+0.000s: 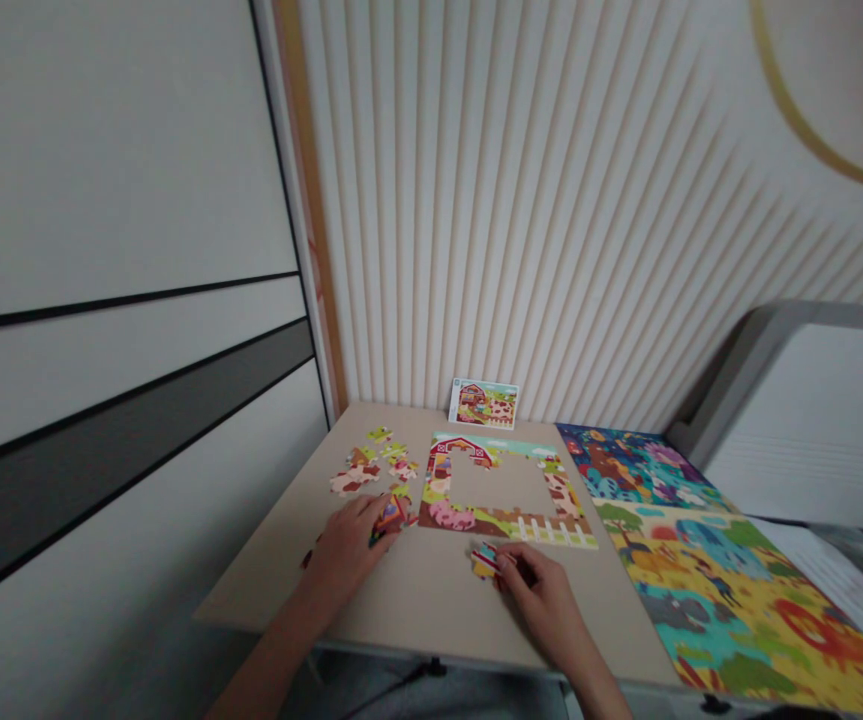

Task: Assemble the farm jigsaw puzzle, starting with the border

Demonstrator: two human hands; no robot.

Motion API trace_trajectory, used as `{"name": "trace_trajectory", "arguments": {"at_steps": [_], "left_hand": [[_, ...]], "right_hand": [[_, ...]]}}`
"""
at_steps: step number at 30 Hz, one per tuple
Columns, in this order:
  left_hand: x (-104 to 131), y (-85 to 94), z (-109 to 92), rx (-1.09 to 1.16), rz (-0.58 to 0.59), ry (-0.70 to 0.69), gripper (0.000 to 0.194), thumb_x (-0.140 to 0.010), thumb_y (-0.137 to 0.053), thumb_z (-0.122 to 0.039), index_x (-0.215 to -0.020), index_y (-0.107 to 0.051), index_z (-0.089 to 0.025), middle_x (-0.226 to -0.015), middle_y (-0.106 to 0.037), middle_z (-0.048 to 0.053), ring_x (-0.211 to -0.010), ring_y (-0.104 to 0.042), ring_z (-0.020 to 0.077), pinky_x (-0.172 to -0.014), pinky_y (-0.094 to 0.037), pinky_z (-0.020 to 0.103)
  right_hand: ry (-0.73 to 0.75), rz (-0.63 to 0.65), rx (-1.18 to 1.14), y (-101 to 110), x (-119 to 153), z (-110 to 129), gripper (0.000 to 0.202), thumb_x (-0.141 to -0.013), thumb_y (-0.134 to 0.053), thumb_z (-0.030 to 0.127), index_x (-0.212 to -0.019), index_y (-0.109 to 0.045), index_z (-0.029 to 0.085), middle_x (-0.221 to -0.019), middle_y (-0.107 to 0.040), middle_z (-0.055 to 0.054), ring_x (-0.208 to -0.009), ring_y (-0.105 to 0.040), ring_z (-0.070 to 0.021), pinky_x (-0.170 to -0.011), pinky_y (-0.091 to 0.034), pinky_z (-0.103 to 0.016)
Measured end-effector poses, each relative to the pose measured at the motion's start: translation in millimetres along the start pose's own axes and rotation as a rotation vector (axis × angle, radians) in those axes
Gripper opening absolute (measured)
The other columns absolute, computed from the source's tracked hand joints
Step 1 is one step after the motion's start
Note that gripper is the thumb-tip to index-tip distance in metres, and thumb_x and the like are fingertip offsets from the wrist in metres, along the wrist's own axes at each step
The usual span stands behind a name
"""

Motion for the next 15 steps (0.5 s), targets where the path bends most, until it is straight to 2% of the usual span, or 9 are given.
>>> {"name": "trace_trajectory", "arguments": {"at_steps": [4,8,11,15], "left_hand": [[6,-4.4,-19,0.132,-0.105,-0.058,0.051,-0.087,-0.065,-0.034,-0.136,-0.057,-0.023,-0.131,-0.062,0.011,-0.124,-0.056,0.0289,-0.109,-0.042,0.045],[14,-20.1,-52,0.275,-0.161,-0.104,0.055,-0.087,-0.067,-0.035,-0.139,-0.053,-0.025,-0.133,-0.06,0.01,-0.127,-0.054,0.0284,-0.11,-0.042,0.045],[15,-31.0,-79,0.364,-0.173,-0.138,0.056,-0.089,-0.066,-0.032,-0.142,-0.05,-0.027,-0.133,-0.059,0.009,-0.127,-0.054,0.027,-0.109,-0.044,0.043],[11,-44.4,-105,0.439,-0.164,-0.149,0.059,-0.089,-0.064,-0.028,-0.145,-0.045,-0.028,-0.135,-0.055,0.01,-0.129,-0.052,0.0272,-0.11,-0.043,0.044]], "right_hand": [[0.009,-0.004,0.014,-1,-1,-3,0.036,-0.096,-0.053,0.048,-0.106,-0.074,0.021,-0.089,-0.073,-0.009,-0.075,-0.065,-0.0236,-0.069,-0.049,-0.033],[0.106,-0.114,0.078,6,-3,3,0.031,-0.095,-0.058,0.044,-0.112,-0.075,0.024,-0.111,-0.069,-0.011,-0.1,-0.063,-0.0271,-0.09,-0.049,-0.039],[0.167,-0.144,0.055,4,-3,13,0.029,-0.095,-0.059,0.043,-0.111,-0.075,0.025,-0.118,-0.067,-0.012,-0.111,-0.06,-0.0282,-0.101,-0.045,-0.043],[0.12,-0.086,-0.116,-11,-5,27,0.037,-0.095,-0.056,0.048,-0.118,-0.071,0.023,-0.114,-0.071,-0.012,-0.103,-0.063,-0.0268,-0.093,-0.05,-0.04]]}}
Point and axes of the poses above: each hand's wrist, its own x-axis away from the middle knuckle, its own y-axis out of the back of the hand, z = x × y, the point moved 7 cm from there along -x, towards the middle knuckle
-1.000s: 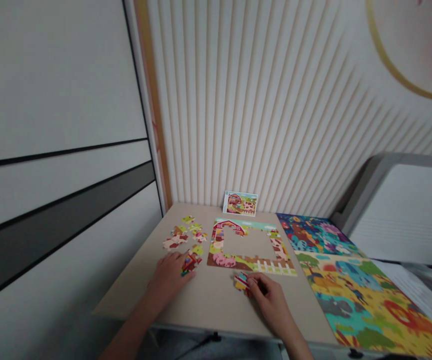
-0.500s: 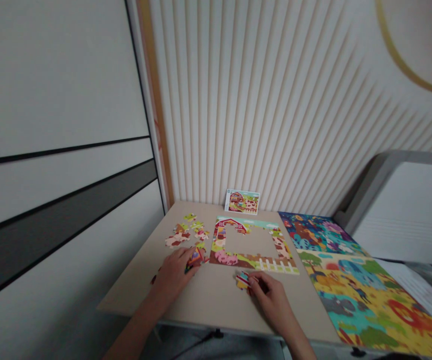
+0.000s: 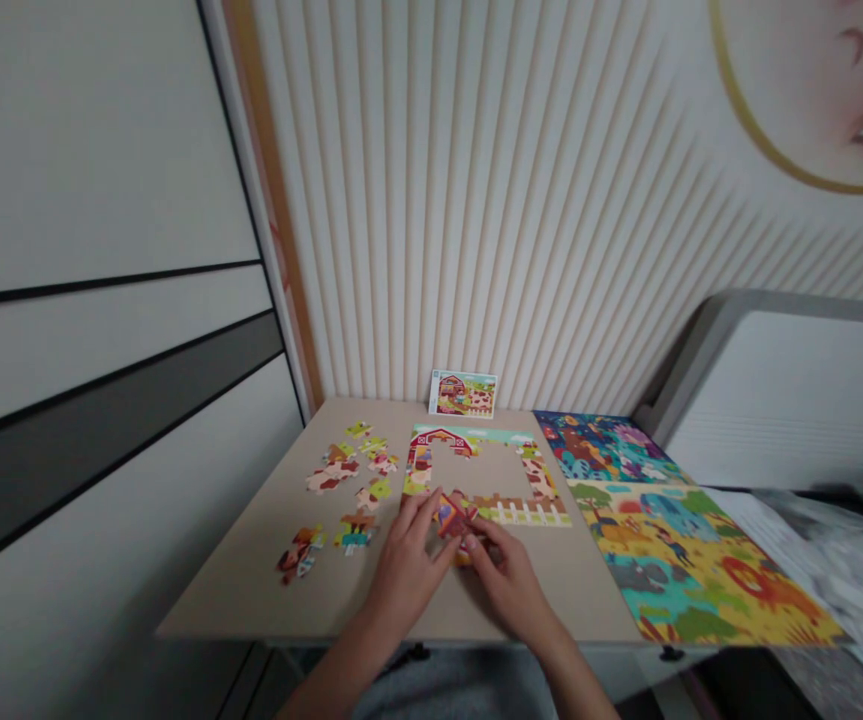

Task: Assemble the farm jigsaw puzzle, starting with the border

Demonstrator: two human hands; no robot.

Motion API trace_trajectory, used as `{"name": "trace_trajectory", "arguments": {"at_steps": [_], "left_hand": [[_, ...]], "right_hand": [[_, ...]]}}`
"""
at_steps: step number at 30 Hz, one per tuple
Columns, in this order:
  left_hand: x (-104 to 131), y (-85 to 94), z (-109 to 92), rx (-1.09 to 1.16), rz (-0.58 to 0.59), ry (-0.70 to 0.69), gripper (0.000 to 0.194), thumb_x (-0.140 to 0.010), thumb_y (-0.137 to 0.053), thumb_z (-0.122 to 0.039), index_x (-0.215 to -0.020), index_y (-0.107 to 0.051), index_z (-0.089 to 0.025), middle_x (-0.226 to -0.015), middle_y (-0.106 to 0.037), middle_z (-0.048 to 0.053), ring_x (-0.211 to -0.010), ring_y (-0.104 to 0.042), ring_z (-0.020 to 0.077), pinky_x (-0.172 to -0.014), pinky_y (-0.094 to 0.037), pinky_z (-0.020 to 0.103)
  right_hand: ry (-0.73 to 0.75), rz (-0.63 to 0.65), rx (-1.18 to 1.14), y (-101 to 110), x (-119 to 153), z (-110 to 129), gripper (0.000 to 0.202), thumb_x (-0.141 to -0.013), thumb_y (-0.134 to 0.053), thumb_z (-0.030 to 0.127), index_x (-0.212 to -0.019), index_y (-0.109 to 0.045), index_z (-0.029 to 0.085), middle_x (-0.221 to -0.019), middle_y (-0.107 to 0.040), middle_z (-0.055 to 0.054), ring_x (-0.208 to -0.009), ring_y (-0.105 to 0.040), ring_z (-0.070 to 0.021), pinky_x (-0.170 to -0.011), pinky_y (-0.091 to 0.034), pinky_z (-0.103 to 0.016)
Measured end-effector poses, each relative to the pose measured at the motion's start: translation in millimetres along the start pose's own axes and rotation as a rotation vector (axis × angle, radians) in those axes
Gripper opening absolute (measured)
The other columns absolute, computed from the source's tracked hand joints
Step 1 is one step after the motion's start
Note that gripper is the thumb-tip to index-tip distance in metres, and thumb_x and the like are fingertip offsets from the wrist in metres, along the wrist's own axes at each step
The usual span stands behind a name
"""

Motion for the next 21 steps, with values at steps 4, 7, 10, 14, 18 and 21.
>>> {"name": "trace_trajectory", "arguments": {"at_steps": [4,7,10,14,18,21], "left_hand": [[-6,-9.1,-5,0.043,0.017,0.023,0.062,-0.087,-0.064,-0.025,-0.146,-0.045,-0.028,-0.136,-0.053,0.01,-0.129,-0.052,0.0269,-0.11,-0.043,0.044],[-18,-4.9,-9,0.08,0.104,0.0,0.063,-0.083,-0.069,-0.027,-0.143,-0.049,-0.027,-0.133,-0.058,0.009,-0.125,-0.054,0.0276,-0.108,-0.044,0.044],[-41,-1.6,-9,0.15,0.223,-0.035,0.038,-0.089,-0.062,-0.031,-0.126,-0.064,-0.026,-0.113,-0.068,0.008,-0.106,-0.064,0.0242,-0.097,-0.05,0.039],[-90,-14.2,12,0.35,0.234,0.052,0.034,-0.09,-0.061,-0.039,-0.117,-0.066,-0.02,-0.094,-0.07,0.006,-0.079,-0.066,0.0186,-0.076,-0.053,0.032],[-126,-50.3,34,0.669,0.317,0.101,0.044,-0.077,-0.074,-0.038,-0.114,-0.064,-0.016,-0.085,-0.068,0.003,-0.072,-0.065,0.0156,-0.065,-0.05,0.026],[-134,-60.8,53,0.735,0.267,0.131,0.037,-0.078,-0.072,-0.039,-0.105,-0.062,-0.015,-0.071,-0.062,-0.002,-0.065,-0.062,0.0135,-0.063,-0.048,0.025]], "right_hand": [[-0.082,0.025,-0.125,-9,-9,-1,0.038,-0.095,-0.055,0.052,-0.106,-0.071,0.019,-0.093,-0.072,-0.007,-0.083,-0.063,-0.0218,-0.076,-0.052,-0.032],[-0.07,0.017,-0.116,3,-26,-9,0.037,-0.095,-0.055,0.051,-0.104,-0.071,0.018,-0.09,-0.071,-0.007,-0.08,-0.063,-0.0213,-0.074,-0.051,-0.032],[-0.041,0.063,-0.045,24,-54,-16,0.041,-0.095,-0.055,0.05,-0.118,-0.07,0.02,-0.105,-0.073,-0.009,-0.092,-0.065,-0.0246,-0.084,-0.051,-0.037],[0.007,0.227,0.087,43,-102,-15,0.042,-0.092,-0.057,0.05,-0.119,-0.073,0.022,-0.106,-0.074,-0.006,-0.094,-0.064,-0.0249,-0.087,-0.05,-0.039],[0.011,0.371,0.114,37,-143,-19,0.038,-0.086,-0.062,0.052,-0.102,-0.078,0.021,-0.084,-0.073,-0.002,-0.07,-0.057,-0.0181,-0.068,-0.048,-0.03],[-0.026,0.281,0.059,33,-160,-34,0.044,-0.083,-0.066,0.052,-0.109,-0.076,0.018,-0.078,-0.071,-0.001,-0.067,-0.055,-0.0163,-0.063,-0.045,-0.027]]}}
Point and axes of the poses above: each hand's wrist, its own x-axis away from the middle knuckle, its own y-axis out of the back of the hand, z = x × y, the point moved 7 cm from there along -x, towards the middle knuckle
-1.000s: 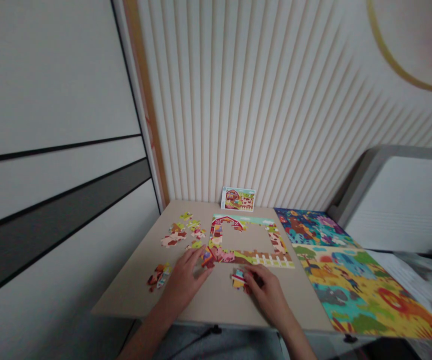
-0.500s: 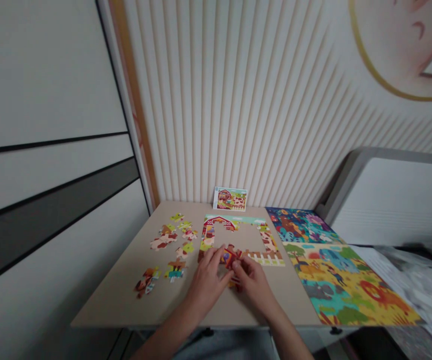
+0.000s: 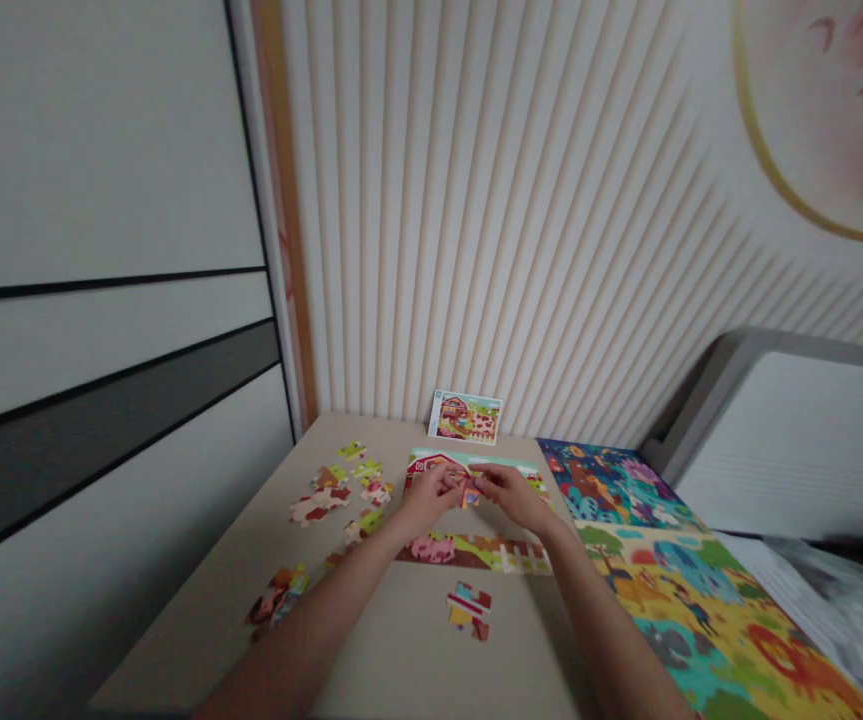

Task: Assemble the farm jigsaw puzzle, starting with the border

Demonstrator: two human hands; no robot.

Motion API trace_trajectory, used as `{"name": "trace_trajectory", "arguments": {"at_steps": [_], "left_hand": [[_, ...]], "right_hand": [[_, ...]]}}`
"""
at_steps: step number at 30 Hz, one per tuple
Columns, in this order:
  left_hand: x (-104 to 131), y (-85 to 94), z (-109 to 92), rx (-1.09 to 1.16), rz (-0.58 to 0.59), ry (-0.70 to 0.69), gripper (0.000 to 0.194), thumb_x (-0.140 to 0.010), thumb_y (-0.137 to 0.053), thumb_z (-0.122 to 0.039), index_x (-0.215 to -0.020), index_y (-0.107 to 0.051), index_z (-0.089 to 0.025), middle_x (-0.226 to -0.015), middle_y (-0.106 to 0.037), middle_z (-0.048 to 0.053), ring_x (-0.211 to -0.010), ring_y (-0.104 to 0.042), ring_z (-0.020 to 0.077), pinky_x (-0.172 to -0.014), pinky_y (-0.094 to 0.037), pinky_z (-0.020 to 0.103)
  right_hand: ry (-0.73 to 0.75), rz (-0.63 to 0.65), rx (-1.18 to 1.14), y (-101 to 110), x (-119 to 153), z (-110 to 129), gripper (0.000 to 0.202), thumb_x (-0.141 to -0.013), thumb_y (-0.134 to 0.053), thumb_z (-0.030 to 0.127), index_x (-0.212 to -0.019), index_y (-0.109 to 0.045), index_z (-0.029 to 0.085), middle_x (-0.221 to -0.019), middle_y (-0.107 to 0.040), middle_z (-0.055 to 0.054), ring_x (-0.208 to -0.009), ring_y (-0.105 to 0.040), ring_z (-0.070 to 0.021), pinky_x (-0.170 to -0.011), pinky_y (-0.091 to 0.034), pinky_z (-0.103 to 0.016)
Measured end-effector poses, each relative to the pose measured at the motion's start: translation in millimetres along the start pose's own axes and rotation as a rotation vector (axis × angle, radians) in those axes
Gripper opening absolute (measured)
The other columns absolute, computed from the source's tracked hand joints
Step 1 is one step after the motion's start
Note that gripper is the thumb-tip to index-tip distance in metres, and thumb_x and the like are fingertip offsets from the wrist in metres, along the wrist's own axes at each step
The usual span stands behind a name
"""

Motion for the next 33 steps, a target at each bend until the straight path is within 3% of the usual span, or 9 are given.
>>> {"name": "trace_trajectory", "arguments": {"at_steps": [4,8,13,17,21,24,27,31,33], "left_hand": [[4,9.9,15,0.084,-0.081,0.018,0.04,-0.079,-0.072,-0.04,-0.108,-0.057,-0.018,-0.074,-0.061,-0.002,-0.071,-0.064,0.0142,-0.07,-0.053,0.028],[8,7.8,22,0.142,-0.107,0.041,0.044,-0.077,-0.075,-0.04,-0.109,-0.054,-0.019,-0.076,-0.061,-0.003,-0.072,-0.065,0.0139,-0.072,-0.055,0.03],[10,0.7,23,0.179,-0.105,0.061,0.046,-0.075,-0.077,-0.041,-0.107,-0.051,-0.02,-0.079,-0.064,-0.002,-0.072,-0.069,0.0154,-0.072,-0.057,0.031],[13,-2.7,22,0.15,-0.056,0.099,0.033,-0.082,-0.07,-0.046,-0.093,-0.052,-0.019,-0.079,-0.069,0.001,-0.071,-0.07,0.0168,-0.069,-0.056,0.031],[19,-7.8,21,0.072,-0.002,0.122,0.035,-0.085,-0.066,-0.049,-0.074,-0.053,-0.018,-0.064,-0.065,0.0,-0.06,-0.066,0.0148,-0.058,-0.049,0.025],[23,-18.3,23,0.115,0.065,0.136,0.032,-0.084,-0.07,-0.045,-0.093,-0.057,-0.018,-0.068,-0.067,-0.001,-0.061,-0.067,0.0156,-0.055,-0.048,0.024],[25,-29.0,27,0.224,0.137,0.143,0.043,-0.083,-0.073,-0.042,-0.113,-0.052,-0.019,-0.08,-0.073,0.002,-0.073,-0.072,0.0193,-0.061,-0.054,0.027],[22,-22.9,32,0.309,0.044,0.153,0.046,-0.08,-0.077,-0.044,-0.108,-0.049,-0.02,-0.086,-0.075,0.006,-0.083,-0.074,0.0226,-0.065,-0.056,0.029],[21,-17.0,32,0.341,-0.021,0.178,0.049,-0.077,-0.08,-0.044,-0.105,-0.048,-0.022,-0.086,-0.074,0.004,-0.081,-0.074,0.0215,-0.068,-0.057,0.03]], "right_hand": [[-0.054,-0.141,-0.07,-5,-1,-25,0.053,-0.084,-0.065,0.052,-0.12,-0.07,0.014,-0.082,-0.07,-0.003,-0.067,-0.056,-0.0145,-0.063,-0.046,-0.026],[-0.048,-0.122,-0.102,-12,8,-32,0.05,-0.084,-0.066,0.048,-0.12,-0.07,0.014,-0.077,-0.067,-0.002,-0.065,-0.053,-0.0134,-0.061,-0.045,-0.026],[-0.057,-0.163,-0.168,-6,14,-36,0.049,-0.083,-0.068,0.046,-0.121,-0.069,0.015,-0.078,-0.067,-0.001,-0.068,-0.056,-0.0147,-0.064,-0.047,-0.027],[-0.062,-0.213,-0.182,0,16,-37,0.047,-0.084,-0.068,0.048,-0.119,-0.07,0.016,-0.085,-0.071,-0.004,-0.072,-0.06,-0.0162,-0.067,-0.048,-0.029],[-0.043,-0.195,-0.198,-3,18,-30,0.046,-0.084,-0.069,0.05,-0.115,-0.071,0.016,-0.094,-0.074,-0.006,-0.078,-0.064,-0.0185,-0.074,-0.051,-0.032],[-0.003,-0.167,-0.184,-9,19,-23,0.043,-0.085,-0.07,0.05,-0.113,-0.073,0.018,-0.101,-0.074,-0.007,-0.086,-0.066,-0.0207,-0.082,-0.051,-0.035],[0.011,-0.164,-0.168,-11,20,-22,0.041,-0.087,-0.068,0.049,-0.115,-0.072,0.019,-0.104,-0.074,-0.008,-0.089,-0.067,-0.0218,-0.083,-0.052,-0.036],[-0.001,-0.222,-0.118,-6,20,-25,0.044,-0.085,-0.07,0.049,-0.117,-0.072,0.019,-0.1,-0.074,-0.008,-0.084,-0.067,-0.0217,-0.079,-0.052,-0.035],[-0.005,-0.19,-0.126,-8,19,-24,0.045,-0.085,-0.071,0.049,-0.117,-0.071,0.019,-0.092,-0.074,-0.006,-0.079,-0.066,-0.0203,-0.076,-0.051,-0.033]]}}
Point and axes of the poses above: each hand's wrist, its own x-axis away from the middle knuckle, its own y-axis out of the back of the hand, z = x × y, the point moved 7 cm from there along -x, towards the middle knuckle
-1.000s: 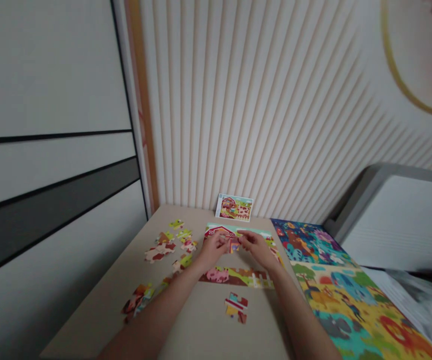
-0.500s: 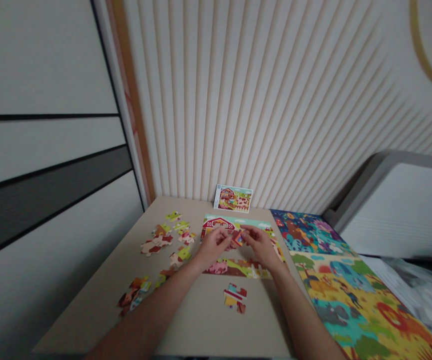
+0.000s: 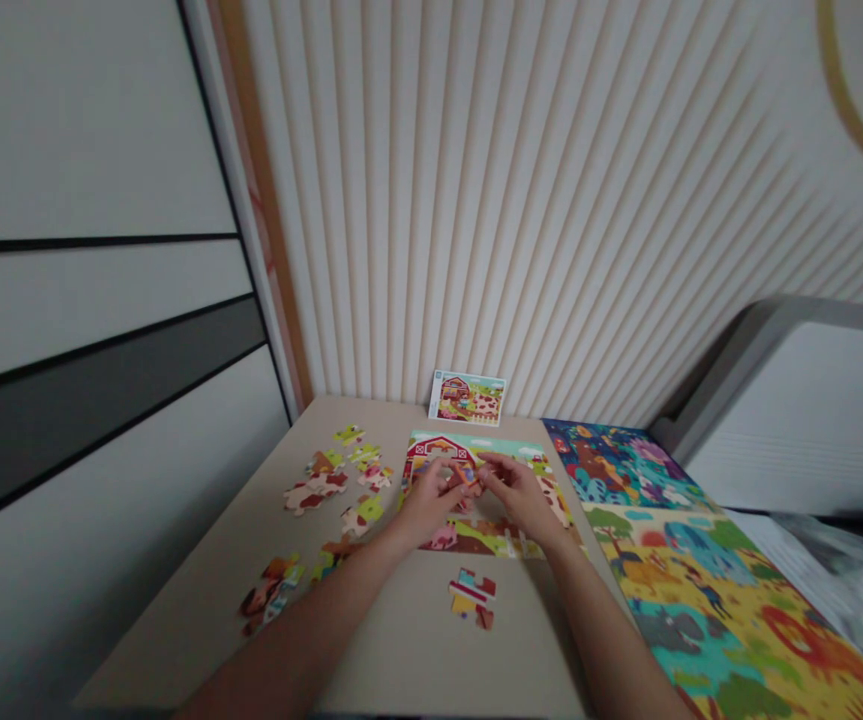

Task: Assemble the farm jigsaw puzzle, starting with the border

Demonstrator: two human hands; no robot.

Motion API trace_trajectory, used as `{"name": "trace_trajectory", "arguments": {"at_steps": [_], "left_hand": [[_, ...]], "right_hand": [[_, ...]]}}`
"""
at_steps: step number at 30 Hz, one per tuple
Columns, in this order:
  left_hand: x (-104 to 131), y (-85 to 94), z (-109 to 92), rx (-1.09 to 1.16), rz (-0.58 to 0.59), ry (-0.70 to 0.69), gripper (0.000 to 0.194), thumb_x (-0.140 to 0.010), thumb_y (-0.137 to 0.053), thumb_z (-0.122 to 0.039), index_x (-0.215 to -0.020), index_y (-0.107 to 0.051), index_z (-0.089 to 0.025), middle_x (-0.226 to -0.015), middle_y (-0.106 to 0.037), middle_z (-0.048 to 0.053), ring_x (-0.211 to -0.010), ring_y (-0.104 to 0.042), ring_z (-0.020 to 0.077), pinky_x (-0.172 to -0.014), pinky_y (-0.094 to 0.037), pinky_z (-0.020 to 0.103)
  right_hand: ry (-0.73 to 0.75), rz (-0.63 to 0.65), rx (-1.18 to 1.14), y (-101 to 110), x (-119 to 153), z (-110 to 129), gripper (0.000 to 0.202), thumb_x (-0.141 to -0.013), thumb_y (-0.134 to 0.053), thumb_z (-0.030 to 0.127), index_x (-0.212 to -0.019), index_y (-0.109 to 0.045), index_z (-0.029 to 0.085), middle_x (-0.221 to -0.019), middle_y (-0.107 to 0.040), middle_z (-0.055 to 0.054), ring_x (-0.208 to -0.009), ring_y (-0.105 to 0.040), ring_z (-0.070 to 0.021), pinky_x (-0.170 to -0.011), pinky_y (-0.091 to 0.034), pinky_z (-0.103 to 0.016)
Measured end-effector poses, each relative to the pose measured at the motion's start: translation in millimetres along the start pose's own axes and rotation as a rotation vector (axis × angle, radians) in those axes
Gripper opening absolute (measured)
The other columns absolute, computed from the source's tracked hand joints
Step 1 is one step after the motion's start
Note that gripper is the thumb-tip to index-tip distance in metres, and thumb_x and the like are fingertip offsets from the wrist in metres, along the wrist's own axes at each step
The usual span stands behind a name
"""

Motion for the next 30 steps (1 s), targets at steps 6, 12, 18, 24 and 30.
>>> {"name": "trace_trajectory", "arguments": {"at_steps": [6,12,18,24,30], "left_hand": [[4,3.8,-8,0.072,-0.093,0.028,0.055,-0.072,-0.084,-0.045,-0.104,-0.045,-0.023,-0.091,-0.074,0.002,-0.075,-0.072,0.0154,-0.079,-0.058,0.034],[3,2.0,-3,0.076,-0.052,0.017,0.06,-0.069,-0.086,-0.045,-0.107,-0.045,-0.024,-0.096,-0.074,0.003,-0.084,-0.073,0.0182,-0.084,-0.057,0.037],[-1,2.0,8,0.019,0.002,0.006,0.06,-0.072,-0.083,-0.047,-0.112,-0.045,-0.023,-0.094,-0.074,0.003,-0.073,-0.074,0.0173,-0.08,-0.057,0.036],[1,-1.1,11,-0.028,0.053,0.016,0.053,-0.076,-0.081,-0.044,-0.113,-0.051,-0.02,-0.093,-0.075,0.005,-0.075,-0.072,0.0167,-0.075,-0.055,0.03],[4,-5.5,-2,-0.044,0.064,0.0,0.048,-0.076,-0.081,-0.04,-0.111,-0.059,-0.017,-0.109,-0.074,0.011,-0.08,-0.071,0.0163,-0.076,-0.055,0.03]], "right_hand": [[-0.014,0.08,-0.072,-10,3,3,0.045,-0.084,-0.072,0.049,-0.117,-0.07,0.018,-0.077,-0.066,0.0,-0.068,-0.056,-0.0145,-0.064,-0.045,-0.027],[0.014,0.012,-0.035,-2,1,-2,0.036,-0.085,-0.07,0.044,-0.11,-0.073,0.019,-0.087,-0.071,-0.004,-0.075,-0.06,-0.0169,-0.071,-0.048,-0.03],[0.032,-0.046,-0.019,4,-1,0,0.032,-0.086,-0.068,0.045,-0.106,-0.076,0.02,-0.102,-0.075,-0.008,-0.08,-0.064,-0.0194,-0.073,-0.051,-0.031],[0.01,-0.09,-0.071,8,-1,2,0.033,-0.085,-0.07,0.046,-0.102,-0.076,0.019,-0.097,-0.076,-0.008,-0.075,-0.064,-0.0186,-0.071,-0.052,-0.032],[0.001,-0.095,-0.09,10,-1,-1,0.036,-0.084,-0.071,0.049,-0.103,-0.076,0.02,-0.097,-0.076,-0.008,-0.077,-0.065,-0.0199,-0.071,-0.053,-0.033]]}}
Point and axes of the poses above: each hand's wrist, its own x-axis away from the middle knuckle, its own y-axis out of the back of the hand, z = x × y, the point moved 7 cm from there along -x, towards the middle knuckle
